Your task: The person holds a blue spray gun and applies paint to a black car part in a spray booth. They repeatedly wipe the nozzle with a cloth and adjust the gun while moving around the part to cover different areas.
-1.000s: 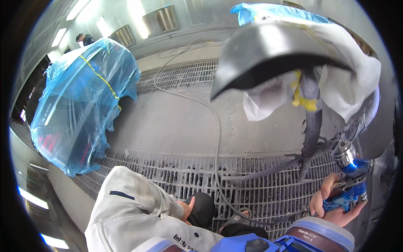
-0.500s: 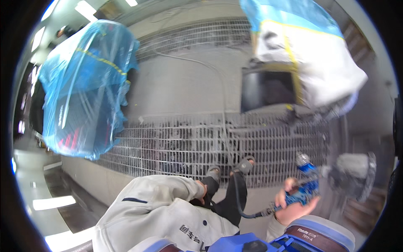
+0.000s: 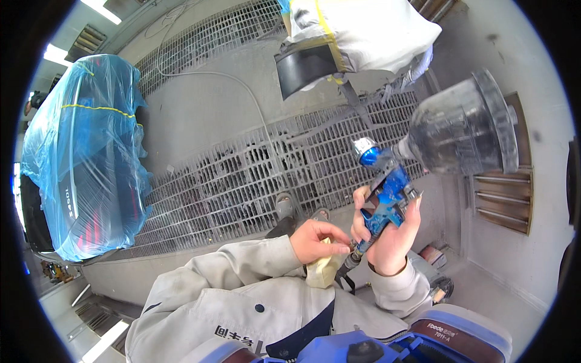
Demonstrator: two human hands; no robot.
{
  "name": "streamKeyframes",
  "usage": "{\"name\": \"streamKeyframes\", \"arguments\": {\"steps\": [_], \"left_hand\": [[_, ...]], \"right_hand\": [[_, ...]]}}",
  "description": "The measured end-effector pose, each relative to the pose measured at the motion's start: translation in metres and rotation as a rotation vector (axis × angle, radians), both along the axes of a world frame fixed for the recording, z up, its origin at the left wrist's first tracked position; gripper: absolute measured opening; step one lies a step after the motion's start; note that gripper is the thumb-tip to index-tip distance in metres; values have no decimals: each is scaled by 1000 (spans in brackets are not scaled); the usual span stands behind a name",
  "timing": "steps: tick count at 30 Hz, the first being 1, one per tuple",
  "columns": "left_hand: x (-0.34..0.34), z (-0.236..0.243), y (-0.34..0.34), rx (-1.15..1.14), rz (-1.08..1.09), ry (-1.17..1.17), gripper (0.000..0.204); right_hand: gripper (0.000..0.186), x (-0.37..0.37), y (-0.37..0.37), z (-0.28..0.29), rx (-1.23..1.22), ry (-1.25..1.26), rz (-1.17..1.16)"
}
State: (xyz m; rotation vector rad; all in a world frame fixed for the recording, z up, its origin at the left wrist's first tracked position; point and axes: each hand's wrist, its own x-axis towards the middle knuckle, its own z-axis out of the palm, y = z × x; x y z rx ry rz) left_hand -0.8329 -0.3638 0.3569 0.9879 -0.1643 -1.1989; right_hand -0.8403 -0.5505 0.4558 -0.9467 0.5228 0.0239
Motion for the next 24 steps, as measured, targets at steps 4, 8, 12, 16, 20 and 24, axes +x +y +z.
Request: {"name": "streamKeyframes", "arguments": {"steps": [4,8,12,16,20,24], "left_hand": [[-19,4,-11,-60,120,22,23],[-21,13,-6,13,73,19,25],[-15,27,-12,-29,130,-114,27],[-5,39,-14,9,153,-159,26],[19,33,6,-106,-40,-412,50],[21,3,32,292,-525,-886,61]], "right_hand": [[91,-7,3,17,25,21,-12],[86,-12,10,37,2,-3,13],[80,-7,9,59,-27,-62,17],[79,-2,8,69,-30,-108,54],[76,12,7,73,-63,-178,-11],[70,38,-3,80,-109,-279,-155]]}}
